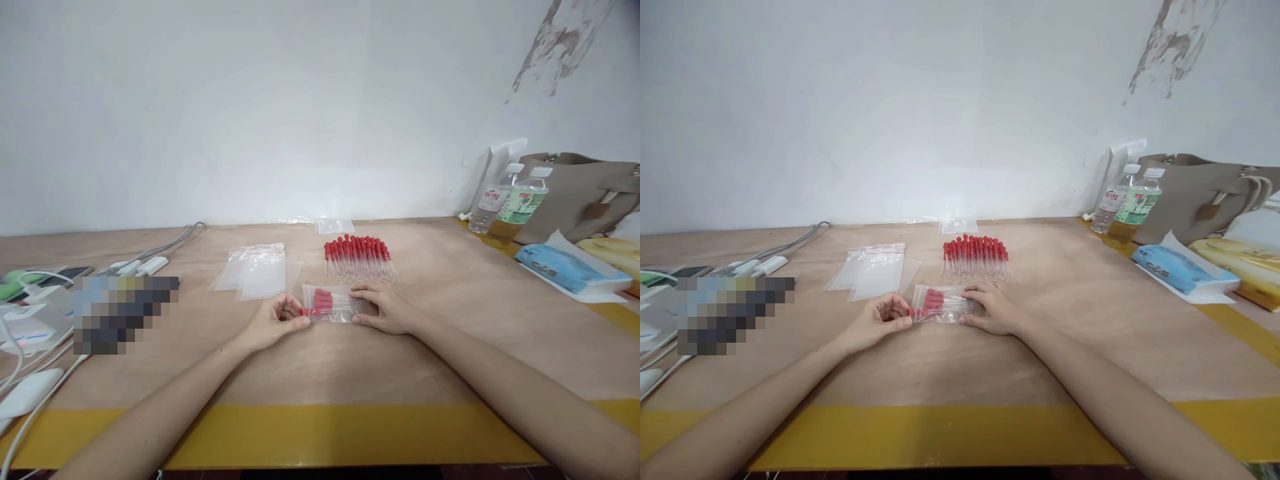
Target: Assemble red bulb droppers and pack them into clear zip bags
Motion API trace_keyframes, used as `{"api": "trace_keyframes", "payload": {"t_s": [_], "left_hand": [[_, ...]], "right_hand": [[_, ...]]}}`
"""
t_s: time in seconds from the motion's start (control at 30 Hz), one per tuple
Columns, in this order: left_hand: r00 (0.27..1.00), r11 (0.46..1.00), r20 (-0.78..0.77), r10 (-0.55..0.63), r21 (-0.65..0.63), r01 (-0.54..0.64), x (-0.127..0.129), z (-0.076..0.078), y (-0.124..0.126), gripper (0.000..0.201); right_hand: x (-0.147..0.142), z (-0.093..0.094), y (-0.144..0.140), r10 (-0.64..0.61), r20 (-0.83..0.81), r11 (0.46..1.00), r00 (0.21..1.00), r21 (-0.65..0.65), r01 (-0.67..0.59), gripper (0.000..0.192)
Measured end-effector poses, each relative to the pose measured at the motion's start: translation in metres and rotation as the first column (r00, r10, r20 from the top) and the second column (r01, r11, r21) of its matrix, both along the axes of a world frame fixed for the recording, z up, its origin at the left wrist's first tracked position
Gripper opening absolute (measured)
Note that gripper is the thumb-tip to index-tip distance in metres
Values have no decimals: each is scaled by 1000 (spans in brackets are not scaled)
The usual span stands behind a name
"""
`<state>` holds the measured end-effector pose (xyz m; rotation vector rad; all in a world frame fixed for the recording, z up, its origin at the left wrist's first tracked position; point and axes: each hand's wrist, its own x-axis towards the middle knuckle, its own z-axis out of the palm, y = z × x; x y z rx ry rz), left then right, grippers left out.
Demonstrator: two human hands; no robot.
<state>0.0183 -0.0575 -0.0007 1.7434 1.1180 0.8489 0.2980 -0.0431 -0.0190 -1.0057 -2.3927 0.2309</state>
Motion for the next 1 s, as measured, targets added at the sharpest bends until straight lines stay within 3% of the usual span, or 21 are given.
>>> {"api": "trace_keyframes", "payload": {"t_s": [0.17,0.33,0.5,0.7,0.8,1.0], "left_hand": [[982,978,-120,147,165,-126,4,-14,0,36],[995,988,-48,93,131,-86,14,-13,0,26],[984,967,37,175,180,-179,13,-7,1,21],[968,957,-105,229,207,-204,3,-10,1,25],[974,957,-109,197,239,-166,3,-11,2,25],[993,981,-26,115,157,-110,4,-11,4,25]], "right_hand": [[0,-2,1,1,-8,1000,1000,7,-1,49],[-2,0,0,2,-6,1000,1000,3,-2,49],[-6,4,-4,-59,15,998,998,30,58,52],[-8,6,-8,-128,3,989,992,76,127,47],[-8,5,-8,-116,4,991,993,73,116,44],[-8,4,-7,-111,12,992,994,66,110,42]]}}
